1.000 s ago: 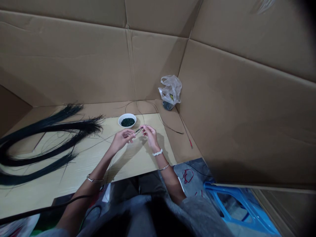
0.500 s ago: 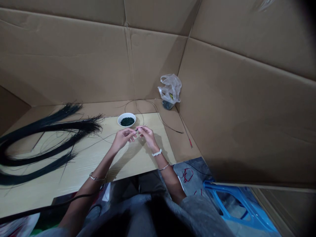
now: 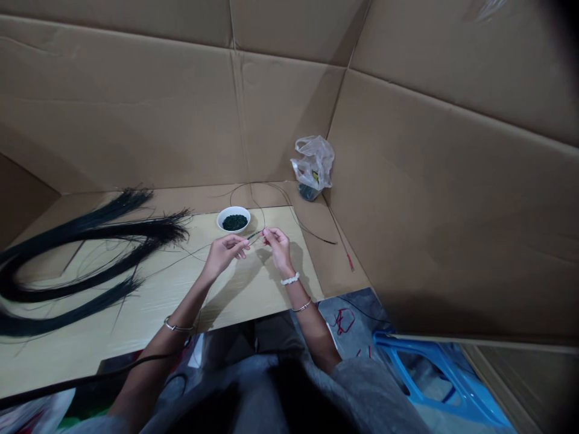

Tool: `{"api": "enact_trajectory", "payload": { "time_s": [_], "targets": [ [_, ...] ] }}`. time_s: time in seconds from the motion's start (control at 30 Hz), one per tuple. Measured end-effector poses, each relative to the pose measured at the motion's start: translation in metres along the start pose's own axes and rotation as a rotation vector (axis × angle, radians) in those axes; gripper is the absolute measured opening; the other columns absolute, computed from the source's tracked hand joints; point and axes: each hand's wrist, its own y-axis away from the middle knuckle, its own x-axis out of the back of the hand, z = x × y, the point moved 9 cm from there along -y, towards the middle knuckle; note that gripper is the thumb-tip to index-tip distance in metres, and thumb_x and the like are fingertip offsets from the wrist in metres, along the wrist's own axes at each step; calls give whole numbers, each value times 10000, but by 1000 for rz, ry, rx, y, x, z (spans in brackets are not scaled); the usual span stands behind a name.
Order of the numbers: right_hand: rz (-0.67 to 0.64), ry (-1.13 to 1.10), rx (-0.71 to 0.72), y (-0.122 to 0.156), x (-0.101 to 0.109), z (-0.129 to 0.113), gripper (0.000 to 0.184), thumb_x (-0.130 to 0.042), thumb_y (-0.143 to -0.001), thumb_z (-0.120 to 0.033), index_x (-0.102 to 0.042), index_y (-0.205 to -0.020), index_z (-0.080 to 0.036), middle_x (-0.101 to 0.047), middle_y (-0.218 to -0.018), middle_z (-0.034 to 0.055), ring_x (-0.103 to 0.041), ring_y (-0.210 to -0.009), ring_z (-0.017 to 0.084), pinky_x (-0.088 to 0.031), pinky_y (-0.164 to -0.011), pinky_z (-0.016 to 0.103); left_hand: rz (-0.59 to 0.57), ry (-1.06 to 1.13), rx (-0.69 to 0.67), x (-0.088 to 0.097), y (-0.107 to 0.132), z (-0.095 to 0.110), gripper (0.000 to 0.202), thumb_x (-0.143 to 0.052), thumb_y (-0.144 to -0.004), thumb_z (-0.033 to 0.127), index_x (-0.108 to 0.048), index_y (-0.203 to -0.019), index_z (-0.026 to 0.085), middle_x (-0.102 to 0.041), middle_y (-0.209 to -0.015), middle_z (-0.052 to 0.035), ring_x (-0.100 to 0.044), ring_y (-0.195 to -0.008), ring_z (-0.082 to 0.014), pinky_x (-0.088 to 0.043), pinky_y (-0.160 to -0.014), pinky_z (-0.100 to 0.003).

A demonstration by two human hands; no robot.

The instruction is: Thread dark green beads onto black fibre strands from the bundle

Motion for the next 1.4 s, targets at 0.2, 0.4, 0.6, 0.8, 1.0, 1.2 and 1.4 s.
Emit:
{"api": "enact_trajectory", "payload": {
  "time_s": [0.2, 0.4, 0.6, 0.8, 1.0, 1.2, 1.4],
  "targets": [
    [-18, 49, 26, -2, 1, -2, 289, -769, -779, -465, -688, -787, -187, -714, -805, 30, -532, -668, 121, -445, -675, 256, 20, 27, 23, 3, 1, -3, 441, -838, -714, 506, -687, -899, 135, -728, -708, -57, -656, -543, -165, -522, -529, -267],
    [-63, 98, 37, -1, 1, -4, 270, -759, -790, -455, -711, -805, -190, -743, -838, 40, -557, -702, 134, -464, -723, 266, 2, 39, 18, 5, 1, -3, 426, -846, -706, 504, -627, -834, 162, -735, -737, -52, -666, -548, -163, -516, -523, -261],
    [-101, 115, 35, 1, -1, -6, 251, -758, -798, -440, -725, -796, -191, -752, -837, 45, -587, -735, 145, -471, -757, 275, -14, 30, 26, 5, 0, -1, 407, -868, -676, 475, -632, -774, 157, -700, -688, -34, -667, -563, -162, -501, -531, -251],
    [-122, 93, 5, 1, -2, -4, 264, -775, -781, -447, -729, -800, -188, -752, -836, 47, -592, -723, 141, -473, -743, 272, -19, 17, 31, 4, 2, -3, 411, -861, -677, 489, -638, -778, 158, -699, -678, -38, -649, -556, -159, -501, -534, -259],
    [-135, 49, -18, 0, -3, -1, 279, -788, -772, -462, -736, -813, -191, -749, -838, 49, -598, -721, 138, -483, -734, 268, -31, 19, 35, 4, 3, -3, 401, -863, -668, 479, -649, -770, 156, -700, -683, -38, -648, -556, -158, -505, -537, -261],
    [-138, 19, -36, 0, -2, 5, 291, -781, -783, -482, -743, -833, -198, -745, -848, 42, -594, -698, 126, -481, -706, 251, -47, 16, 38, 3, 3, -4, 367, -862, -679, 448, -662, -762, 152, -693, -674, -33, -628, -552, -140, -493, -543, -243],
    [-138, 57, -26, -1, 2, 4, 335, -764, -791, -525, -762, -871, -199, -749, -874, 47, -591, -700, 129, -486, -699, 250, -66, 7, 39, 2, 1, -7, 376, -861, -679, 463, -666, -769, 154, -702, -681, -40, -621, -553, -143, -501, -550, -254]
  ]
}}
